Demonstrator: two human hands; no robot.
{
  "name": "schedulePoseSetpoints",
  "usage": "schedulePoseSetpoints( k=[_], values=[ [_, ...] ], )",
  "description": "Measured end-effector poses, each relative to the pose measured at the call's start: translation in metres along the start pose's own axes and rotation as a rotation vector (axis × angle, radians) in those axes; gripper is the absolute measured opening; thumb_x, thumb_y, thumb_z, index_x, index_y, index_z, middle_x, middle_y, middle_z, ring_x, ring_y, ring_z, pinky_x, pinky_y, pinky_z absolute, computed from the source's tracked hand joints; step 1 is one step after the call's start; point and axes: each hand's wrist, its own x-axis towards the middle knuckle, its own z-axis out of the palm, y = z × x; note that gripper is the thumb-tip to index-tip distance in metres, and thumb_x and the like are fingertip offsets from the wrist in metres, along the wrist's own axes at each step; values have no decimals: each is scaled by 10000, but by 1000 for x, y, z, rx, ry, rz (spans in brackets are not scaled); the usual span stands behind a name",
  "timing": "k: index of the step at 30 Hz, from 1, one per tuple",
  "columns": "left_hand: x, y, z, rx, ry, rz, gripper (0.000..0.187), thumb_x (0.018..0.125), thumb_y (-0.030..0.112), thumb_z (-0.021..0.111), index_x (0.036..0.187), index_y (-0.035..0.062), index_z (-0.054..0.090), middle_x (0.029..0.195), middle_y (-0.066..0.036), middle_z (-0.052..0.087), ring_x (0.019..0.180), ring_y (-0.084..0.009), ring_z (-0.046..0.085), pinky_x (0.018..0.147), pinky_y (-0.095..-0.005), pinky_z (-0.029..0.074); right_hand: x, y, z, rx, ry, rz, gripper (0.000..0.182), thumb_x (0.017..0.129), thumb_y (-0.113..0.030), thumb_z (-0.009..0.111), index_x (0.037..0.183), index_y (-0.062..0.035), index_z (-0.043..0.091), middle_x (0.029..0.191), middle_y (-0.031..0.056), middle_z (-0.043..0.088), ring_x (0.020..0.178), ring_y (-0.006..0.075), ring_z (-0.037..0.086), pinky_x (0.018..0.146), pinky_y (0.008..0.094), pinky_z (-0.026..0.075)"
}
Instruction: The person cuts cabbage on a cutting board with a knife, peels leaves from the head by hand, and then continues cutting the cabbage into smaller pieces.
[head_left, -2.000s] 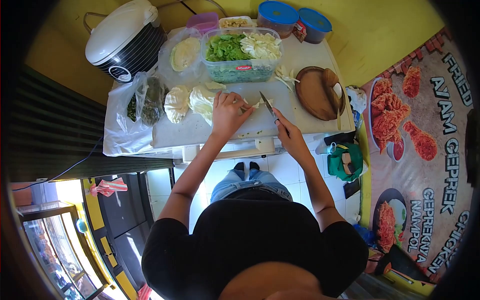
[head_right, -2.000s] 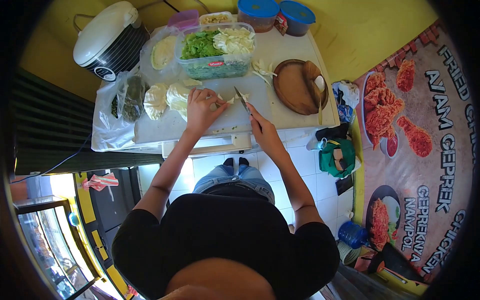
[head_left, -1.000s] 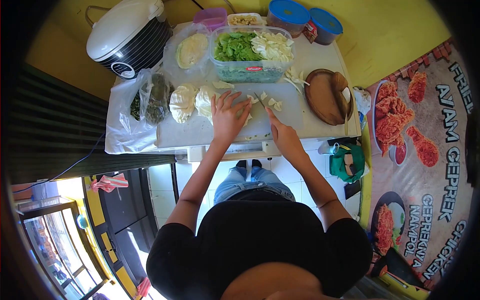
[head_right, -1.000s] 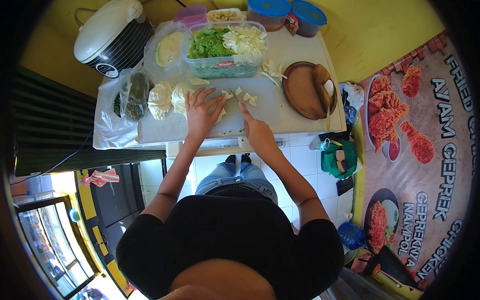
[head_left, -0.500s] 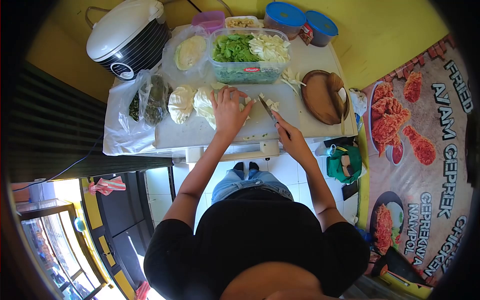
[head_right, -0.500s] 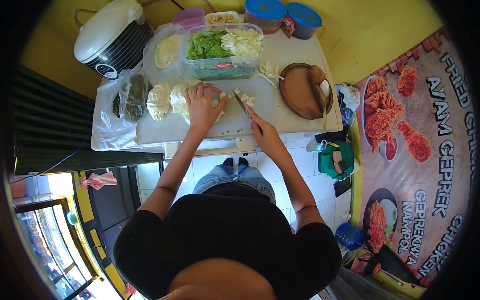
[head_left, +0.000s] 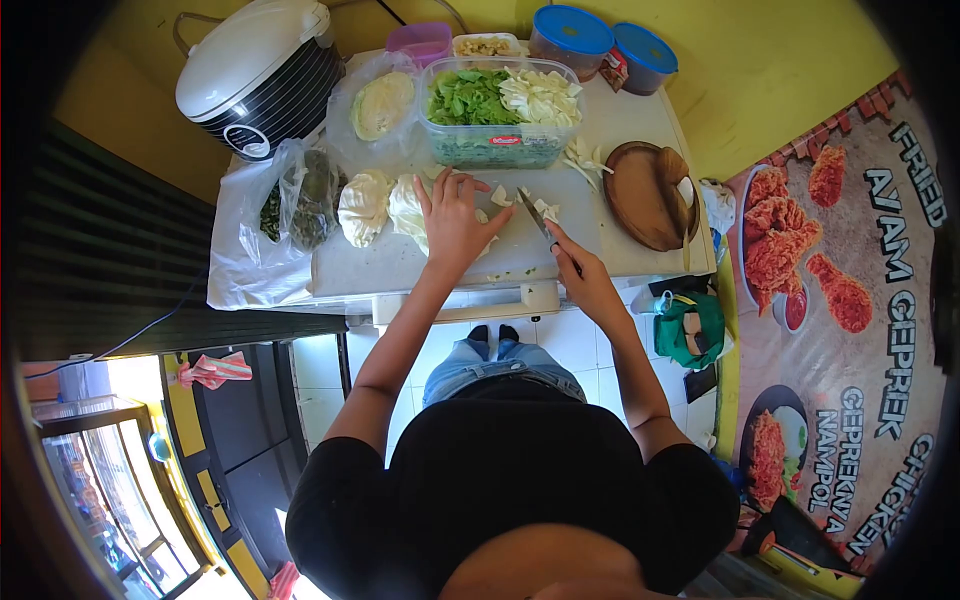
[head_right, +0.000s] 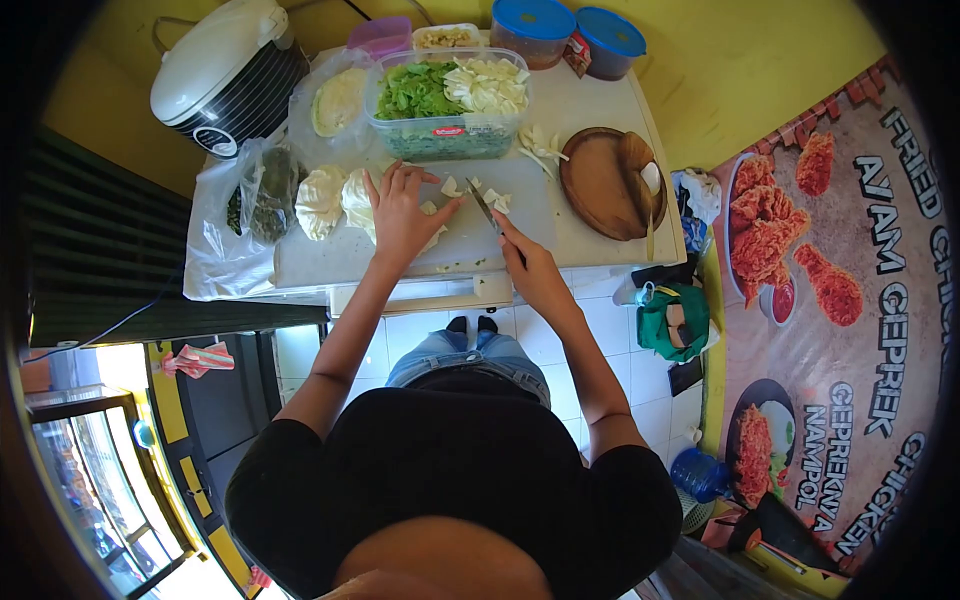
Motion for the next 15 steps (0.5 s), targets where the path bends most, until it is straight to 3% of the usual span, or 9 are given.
schedulePoseSetpoints(
  k=[5, 10, 15],
  values=[
    [-4, -8, -3, -25, -13, 24, 195, 770, 290, 721, 919, 164, 715, 1127, -71, 605, 1268, -302, 426, 1132, -604, 77, 3, 2, -1, 2, 18, -14, 428, 1015, -182, 448, 1443, -185, 425, 649, -45, 335, 569, 55, 338, 508, 217, 328],
    [-12, -10, 1, -20, 17, 42, 188, 813, 239, 694, 996, 236, 739, 1116, -29, 630, 1249, -285, 463, 1123, -603, 103, 3, 1, 1, 15, 10, -9, 429, 1015, -176, 448, 1443, -183, 424, 649, -41, 347, 579, 60, 340, 518, 217, 330],
    [-15, -8, 4, -72, 86, 38, 169, 802, 223, 695, 963, 211, 747, 1075, -45, 639, 1225, -284, 478, 1123, -593, 130, 7, -3, 5, -49, -8, -34, 437, 1010, -161, 450, 1445, -177, 417, 651, -21, 383, 584, 71, 346, 536, 221, 345]
  ],
)
